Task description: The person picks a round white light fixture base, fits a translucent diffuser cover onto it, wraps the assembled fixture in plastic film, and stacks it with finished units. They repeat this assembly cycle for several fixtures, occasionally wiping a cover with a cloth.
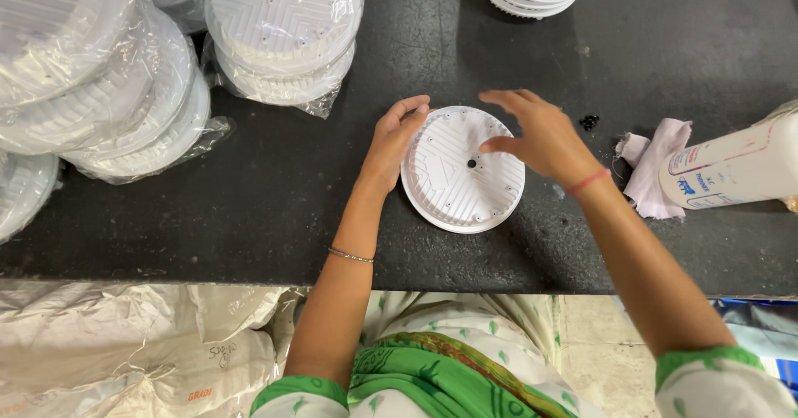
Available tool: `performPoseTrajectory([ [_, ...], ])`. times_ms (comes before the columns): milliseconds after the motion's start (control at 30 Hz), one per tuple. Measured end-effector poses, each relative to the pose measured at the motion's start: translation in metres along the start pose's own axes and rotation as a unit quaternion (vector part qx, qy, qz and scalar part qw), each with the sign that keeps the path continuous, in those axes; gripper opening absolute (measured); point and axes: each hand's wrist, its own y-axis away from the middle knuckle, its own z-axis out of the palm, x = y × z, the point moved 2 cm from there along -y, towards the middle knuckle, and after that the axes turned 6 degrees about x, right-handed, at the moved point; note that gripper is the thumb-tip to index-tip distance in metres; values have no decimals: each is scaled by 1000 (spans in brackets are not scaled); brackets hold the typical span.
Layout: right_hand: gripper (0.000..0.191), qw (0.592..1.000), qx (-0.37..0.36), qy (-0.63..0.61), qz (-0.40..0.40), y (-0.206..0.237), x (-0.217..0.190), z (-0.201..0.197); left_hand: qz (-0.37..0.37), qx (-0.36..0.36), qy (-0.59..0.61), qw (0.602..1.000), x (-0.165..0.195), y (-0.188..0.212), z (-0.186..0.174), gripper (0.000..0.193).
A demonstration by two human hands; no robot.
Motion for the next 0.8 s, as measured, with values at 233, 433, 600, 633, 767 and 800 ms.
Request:
performPoseTrajectory([
  [233, 113, 975, -216, 48, 32, -38, -12, 14, -1, -1, 13, 1000, 2, 0, 0, 52],
  [433, 113, 959, -248, 128, 48, -45, -13, 30, -15, 6, 8, 1000, -5, -5, -4, 51],
  [600, 109, 960, -223, 163, 54, -45, -15, 44, -9, 11, 12, 1000, -9, -12, -3, 51],
  [633, 109, 961, -211, 172, 44, -44, -17, 45, -3, 14, 8, 1000, -8, -14, -3, 52],
  [767, 108, 967, -164, 194, 19, -34, -25, 44, -24, 11, 9, 1000, -4, -13, -2, 55],
  [800, 108, 969, -152, 194, 15, -32, -26, 43, -24, 8, 1, 1000, -3, -11, -2, 56],
])
